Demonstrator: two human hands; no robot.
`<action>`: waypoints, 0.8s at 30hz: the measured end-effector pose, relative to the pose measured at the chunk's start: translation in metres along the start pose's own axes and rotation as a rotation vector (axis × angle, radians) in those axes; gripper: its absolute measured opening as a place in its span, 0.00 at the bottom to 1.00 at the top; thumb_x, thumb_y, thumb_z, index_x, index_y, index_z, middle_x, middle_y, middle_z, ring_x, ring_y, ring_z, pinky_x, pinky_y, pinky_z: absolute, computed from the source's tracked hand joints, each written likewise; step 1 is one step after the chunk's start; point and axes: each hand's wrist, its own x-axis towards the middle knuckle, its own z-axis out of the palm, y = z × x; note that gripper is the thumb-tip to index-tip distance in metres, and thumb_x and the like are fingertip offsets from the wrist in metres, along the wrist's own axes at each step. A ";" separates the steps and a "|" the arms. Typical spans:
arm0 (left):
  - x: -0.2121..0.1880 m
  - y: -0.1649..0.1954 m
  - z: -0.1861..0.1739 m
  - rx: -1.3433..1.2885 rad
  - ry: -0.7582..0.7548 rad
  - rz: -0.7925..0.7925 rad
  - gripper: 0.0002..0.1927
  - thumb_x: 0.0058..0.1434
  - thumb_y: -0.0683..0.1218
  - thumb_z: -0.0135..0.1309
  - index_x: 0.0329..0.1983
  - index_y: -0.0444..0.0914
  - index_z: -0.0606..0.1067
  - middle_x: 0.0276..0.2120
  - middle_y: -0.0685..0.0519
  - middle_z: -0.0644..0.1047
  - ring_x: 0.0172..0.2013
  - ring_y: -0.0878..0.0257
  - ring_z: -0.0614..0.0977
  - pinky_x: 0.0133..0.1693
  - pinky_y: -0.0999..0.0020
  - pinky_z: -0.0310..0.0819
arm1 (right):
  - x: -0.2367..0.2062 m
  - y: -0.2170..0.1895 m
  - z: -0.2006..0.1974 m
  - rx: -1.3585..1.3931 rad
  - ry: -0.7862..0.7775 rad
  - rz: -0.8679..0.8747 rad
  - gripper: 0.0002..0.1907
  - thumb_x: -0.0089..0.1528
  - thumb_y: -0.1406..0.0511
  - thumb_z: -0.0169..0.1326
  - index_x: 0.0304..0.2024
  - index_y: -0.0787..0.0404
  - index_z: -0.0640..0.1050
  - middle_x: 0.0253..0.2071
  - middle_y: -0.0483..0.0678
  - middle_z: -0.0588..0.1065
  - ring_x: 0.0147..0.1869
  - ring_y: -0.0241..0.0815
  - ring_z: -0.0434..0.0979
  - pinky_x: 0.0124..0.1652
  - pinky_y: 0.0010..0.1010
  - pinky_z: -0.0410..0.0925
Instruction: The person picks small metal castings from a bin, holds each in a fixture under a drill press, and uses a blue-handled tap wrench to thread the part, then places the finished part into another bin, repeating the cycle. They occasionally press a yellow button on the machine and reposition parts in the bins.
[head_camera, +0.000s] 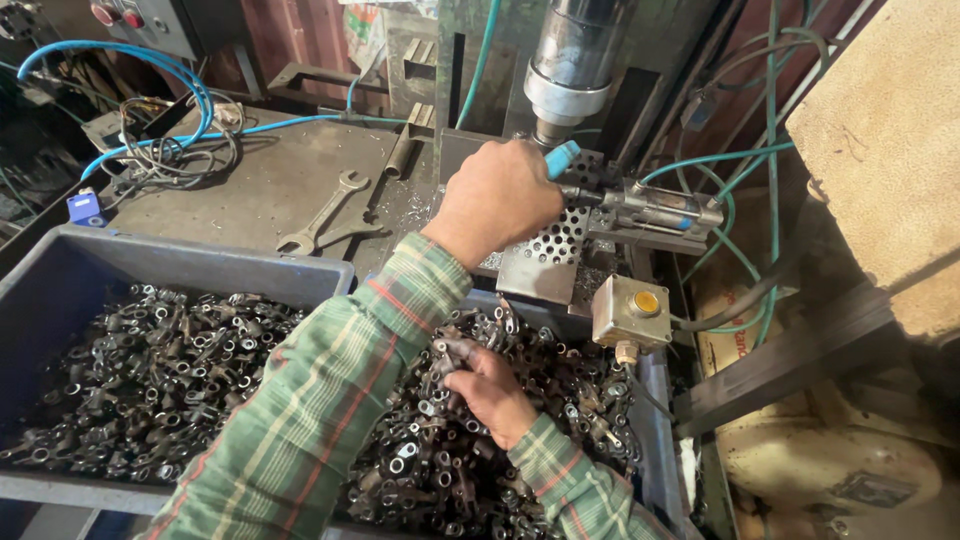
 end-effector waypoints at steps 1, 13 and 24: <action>0.000 0.001 0.000 -0.002 0.000 0.004 0.14 0.51 0.47 0.52 0.33 0.33 0.80 0.33 0.33 0.80 0.39 0.35 0.83 0.45 0.46 0.78 | 0.000 0.000 0.000 -0.044 0.019 0.015 0.31 0.54 0.68 0.54 0.62 0.63 0.75 0.46 0.50 0.78 0.42 0.38 0.75 0.41 0.28 0.71; 0.002 -0.006 0.007 -0.011 0.022 -0.001 0.15 0.51 0.48 0.53 0.32 0.32 0.81 0.32 0.32 0.80 0.39 0.34 0.82 0.46 0.46 0.77 | 0.004 0.009 0.000 0.013 -0.012 -0.014 0.30 0.53 0.73 0.54 0.61 0.66 0.74 0.44 0.49 0.76 0.45 0.39 0.77 0.47 0.30 0.75; -0.035 -0.080 -0.020 -0.598 -0.135 -0.105 0.10 0.59 0.44 0.61 0.38 0.31 0.79 0.21 0.56 0.74 0.20 0.71 0.71 0.22 0.70 0.64 | 0.004 0.008 -0.003 0.108 -0.002 -0.159 0.24 0.61 0.77 0.51 0.62 0.69 0.71 0.49 0.51 0.77 0.49 0.41 0.80 0.51 0.31 0.76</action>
